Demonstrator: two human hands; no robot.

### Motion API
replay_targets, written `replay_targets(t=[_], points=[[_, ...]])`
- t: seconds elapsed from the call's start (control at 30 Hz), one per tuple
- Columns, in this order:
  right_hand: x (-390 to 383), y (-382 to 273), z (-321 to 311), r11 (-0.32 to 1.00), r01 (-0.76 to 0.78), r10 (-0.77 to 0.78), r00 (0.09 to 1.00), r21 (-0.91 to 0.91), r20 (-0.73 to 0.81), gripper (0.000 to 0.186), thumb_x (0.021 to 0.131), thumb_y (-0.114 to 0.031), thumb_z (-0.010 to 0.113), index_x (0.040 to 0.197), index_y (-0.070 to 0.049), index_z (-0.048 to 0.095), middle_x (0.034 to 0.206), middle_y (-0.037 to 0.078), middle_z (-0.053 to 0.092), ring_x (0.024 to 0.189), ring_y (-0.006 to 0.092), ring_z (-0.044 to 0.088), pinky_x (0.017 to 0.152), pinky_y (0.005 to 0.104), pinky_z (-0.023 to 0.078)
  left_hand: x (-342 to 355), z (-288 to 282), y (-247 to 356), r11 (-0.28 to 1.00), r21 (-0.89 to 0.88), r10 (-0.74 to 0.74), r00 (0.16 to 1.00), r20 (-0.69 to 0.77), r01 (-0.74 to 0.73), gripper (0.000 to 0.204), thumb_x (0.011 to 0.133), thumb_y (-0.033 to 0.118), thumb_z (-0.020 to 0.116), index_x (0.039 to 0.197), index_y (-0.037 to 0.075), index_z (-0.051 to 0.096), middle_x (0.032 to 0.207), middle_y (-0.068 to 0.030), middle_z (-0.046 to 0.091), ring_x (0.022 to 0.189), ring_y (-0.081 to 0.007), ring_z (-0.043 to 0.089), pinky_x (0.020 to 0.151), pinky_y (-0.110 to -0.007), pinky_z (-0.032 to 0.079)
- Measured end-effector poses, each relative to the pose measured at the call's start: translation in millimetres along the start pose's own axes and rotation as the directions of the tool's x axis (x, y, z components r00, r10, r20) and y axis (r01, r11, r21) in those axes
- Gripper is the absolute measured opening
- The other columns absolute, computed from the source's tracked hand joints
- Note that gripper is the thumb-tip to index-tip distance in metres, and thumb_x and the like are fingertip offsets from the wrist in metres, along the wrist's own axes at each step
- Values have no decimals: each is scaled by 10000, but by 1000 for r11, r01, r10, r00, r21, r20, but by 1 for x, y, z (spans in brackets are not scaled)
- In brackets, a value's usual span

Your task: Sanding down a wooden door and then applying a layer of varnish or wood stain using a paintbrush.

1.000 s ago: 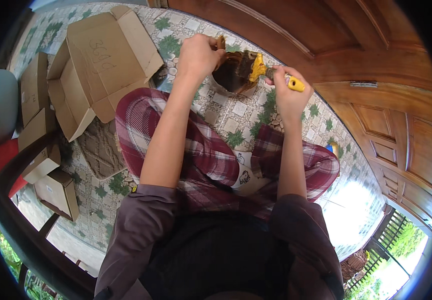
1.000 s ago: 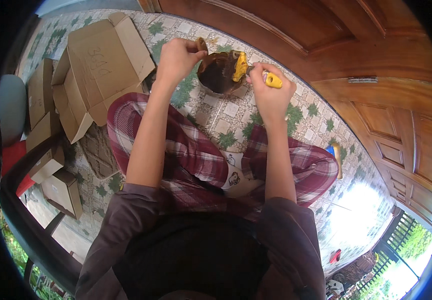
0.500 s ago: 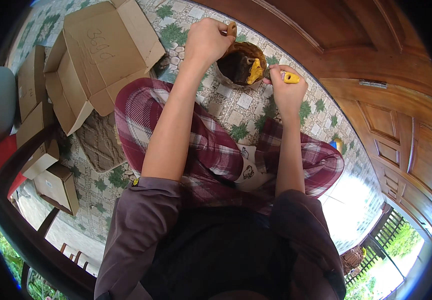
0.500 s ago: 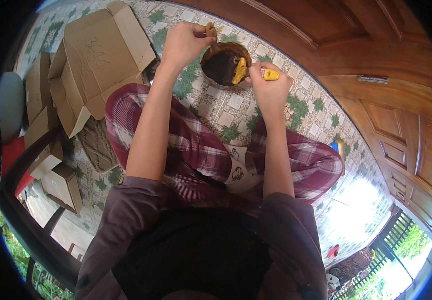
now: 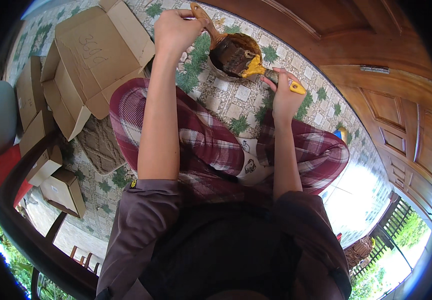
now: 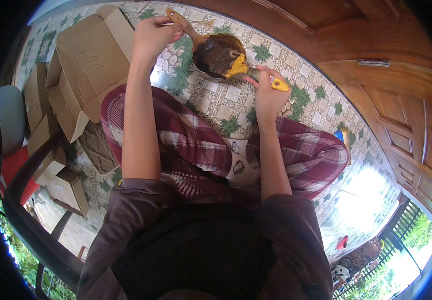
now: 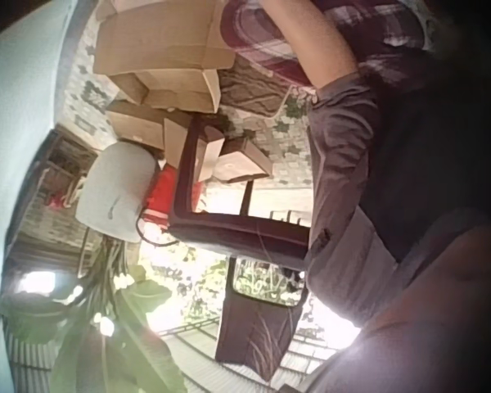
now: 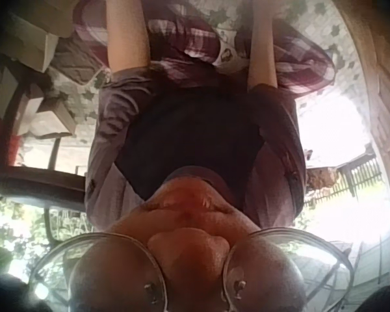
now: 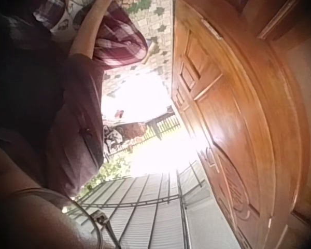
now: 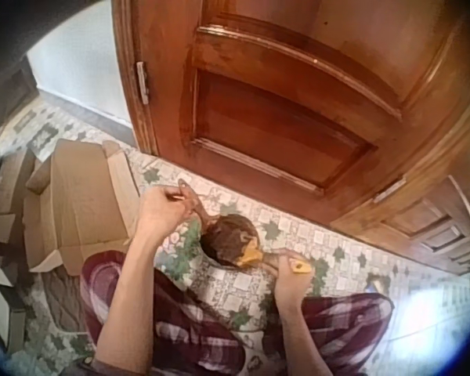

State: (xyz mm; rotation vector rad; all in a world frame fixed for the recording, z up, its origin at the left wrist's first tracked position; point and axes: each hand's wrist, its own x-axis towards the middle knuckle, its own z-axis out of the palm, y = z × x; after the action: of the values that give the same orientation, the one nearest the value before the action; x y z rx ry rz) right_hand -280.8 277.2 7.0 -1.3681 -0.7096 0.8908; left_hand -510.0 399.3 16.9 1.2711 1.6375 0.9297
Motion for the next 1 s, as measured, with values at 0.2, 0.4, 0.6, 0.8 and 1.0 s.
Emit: replay_targets(t=[0.2,0.4,0.6,0.8,1.0], points=[[-6,13,-4,996,6,-6,1000,87,1,213,941,-17,495,960,174,587,1017,215,626,798,272,682,713,343,633,-18,-13,19,1000,6,-10,1000,18,10,192,799,58,727,963,-40,711,801,-78,696,688,-76,644,641,-172,519],[-5,22,-9,993,17,-20,1000,117,22,230,968,-40,478,991,174,559,1033,218,623,825,282,676,727,351,635,-27,-21,33,999,-28,26,1000,13,-25,192,805,57,717,974,-33,715,830,-75,698,705,-74,638,649,-176,519],[-3,20,-11,994,-25,21,999,110,34,235,972,-52,474,977,166,560,1034,220,626,813,295,678,718,354,634,-29,-29,26,996,18,87,996,-18,-86,231,730,229,762,916,93,762,680,-29,695,591,-106,620,594,-278,495],[-1,22,-13,993,-16,12,999,117,35,256,975,-75,479,979,170,554,1031,230,628,790,314,682,713,364,633,-33,-19,33,993,81,89,996,1,-89,226,793,106,722,985,-14,720,773,-71,699,676,-70,624,631,-202,489],[-1,22,-14,993,-17,10,998,117,55,262,979,-84,480,983,168,553,1031,233,627,798,320,683,708,368,633,-36,-16,39,989,31,146,985,-93,-144,225,781,133,738,968,8,733,777,-62,713,670,-67,627,649,-209,492]])
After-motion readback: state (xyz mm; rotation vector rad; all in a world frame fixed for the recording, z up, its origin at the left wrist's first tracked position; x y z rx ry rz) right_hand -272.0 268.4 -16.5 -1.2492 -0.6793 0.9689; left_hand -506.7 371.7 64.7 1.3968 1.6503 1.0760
